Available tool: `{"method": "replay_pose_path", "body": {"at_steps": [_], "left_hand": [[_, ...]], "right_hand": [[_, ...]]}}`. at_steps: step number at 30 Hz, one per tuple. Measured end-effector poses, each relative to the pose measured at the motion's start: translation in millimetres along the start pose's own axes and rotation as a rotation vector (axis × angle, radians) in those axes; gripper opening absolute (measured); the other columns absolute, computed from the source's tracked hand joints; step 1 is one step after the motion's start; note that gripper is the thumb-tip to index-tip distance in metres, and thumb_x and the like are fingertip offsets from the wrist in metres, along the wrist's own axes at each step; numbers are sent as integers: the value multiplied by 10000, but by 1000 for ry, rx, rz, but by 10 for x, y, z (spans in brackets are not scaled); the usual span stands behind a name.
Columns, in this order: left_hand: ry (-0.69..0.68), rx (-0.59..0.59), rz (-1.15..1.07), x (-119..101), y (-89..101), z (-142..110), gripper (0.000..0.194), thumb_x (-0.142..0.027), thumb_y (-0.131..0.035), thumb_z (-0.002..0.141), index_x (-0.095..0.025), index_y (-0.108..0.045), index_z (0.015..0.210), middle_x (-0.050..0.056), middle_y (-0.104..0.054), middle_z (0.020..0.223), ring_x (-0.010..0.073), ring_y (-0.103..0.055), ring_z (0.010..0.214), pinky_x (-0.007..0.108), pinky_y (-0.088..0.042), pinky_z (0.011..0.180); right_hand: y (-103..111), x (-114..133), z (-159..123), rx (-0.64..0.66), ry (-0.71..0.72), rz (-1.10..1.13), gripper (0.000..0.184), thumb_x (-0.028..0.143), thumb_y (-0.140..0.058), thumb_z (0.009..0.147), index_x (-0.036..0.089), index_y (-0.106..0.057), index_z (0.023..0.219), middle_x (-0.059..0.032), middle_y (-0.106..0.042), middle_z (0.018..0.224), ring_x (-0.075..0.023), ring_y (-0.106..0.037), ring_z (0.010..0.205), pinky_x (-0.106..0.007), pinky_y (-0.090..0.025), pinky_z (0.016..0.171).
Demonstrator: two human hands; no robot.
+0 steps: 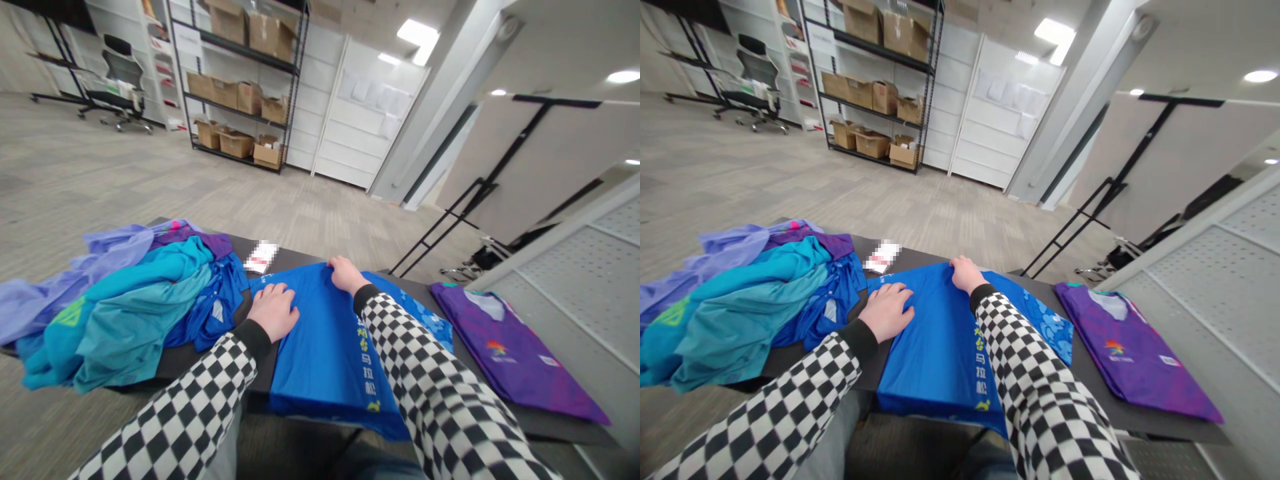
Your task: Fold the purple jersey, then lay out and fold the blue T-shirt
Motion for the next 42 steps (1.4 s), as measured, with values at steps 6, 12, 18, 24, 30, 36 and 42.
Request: {"method": "replay_pose_path", "body": {"at_steps": [6,12,18,24,30,36,42], "left_hand": [[-24,53,50,39,-79,-68,511,-378,-563,1064,-211,-725,1519,164,-584,1709,383,-513,1591,570,-424,1304],[-193,35,23,-27,-261,-216,573,-430,-517,1092,-215,-687,1595,131,-529,1771,350,-423,1693,560,-327,1406],[-384,14,-95,-288,-376,-402,503,-457,-556,1087,-289,-751,1519,68,-583,1735,339,-478,1661,571,-355,1406],[-562,-40,-175,-567,-396,-481,422,-389,-539,1118,-246,-808,1409,111,-711,1588,359,-626,1521,628,-469,1325],[-584,-29,-148,-601,-492,-568,371,-343,-584,1095,-251,-829,1358,111,-751,1523,373,-674,1445,640,-529,1260],[-581,-2,-141,-599,-503,-587,387,-336,-613,1078,-260,-815,1399,108,-722,1568,373,-634,1492,617,-504,1287],[-559,72,-115,-579,-519,-587,446,-345,-598,1076,-275,-780,1477,86,-676,1637,370,-585,1553,628,-467,1319]], "right_hand": [[184,82,-592,-96,119,98,592,37,-539,977,211,-723,1512,-114,-713,1523,-278,-631,1413,-382,-463,1243],[213,-445,-1837,-182,-5,84,527,123,-580,1000,269,-728,1484,-85,-738,1510,-279,-643,1419,-431,-464,1248],[485,-2082,-2691,-127,-812,-124,395,261,-496,1120,80,-738,1375,-277,-766,1327,-355,-749,1255,-401,-550,1079],[503,-2679,-2702,-17,-795,-104,319,318,-535,1148,138,-793,1197,-194,-819,1240,-289,-773,1183,-310,-542,993],[280,-2564,-2743,-63,-797,-158,346,326,-482,1182,122,-728,1317,-224,-758,1284,-303,-769,1175,-361,-537,1036],[166,-2291,-2886,-256,-721,-187,393,300,-463,1160,182,-715,1438,-205,-704,1468,-326,-682,1354,-429,-516,1169],[-18,-2240,-2909,-219,-710,-68,543,276,-426,1113,251,-665,1600,-123,-558,1741,-309,-512,1599,-528,-468,1285]]}}
Point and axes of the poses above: each hand's wrist, its own z-axis towards the middle knuckle, its own y-axis out of the back of the hand, x = y × z, the point moved 4 cm from there along z, towards the middle knuckle
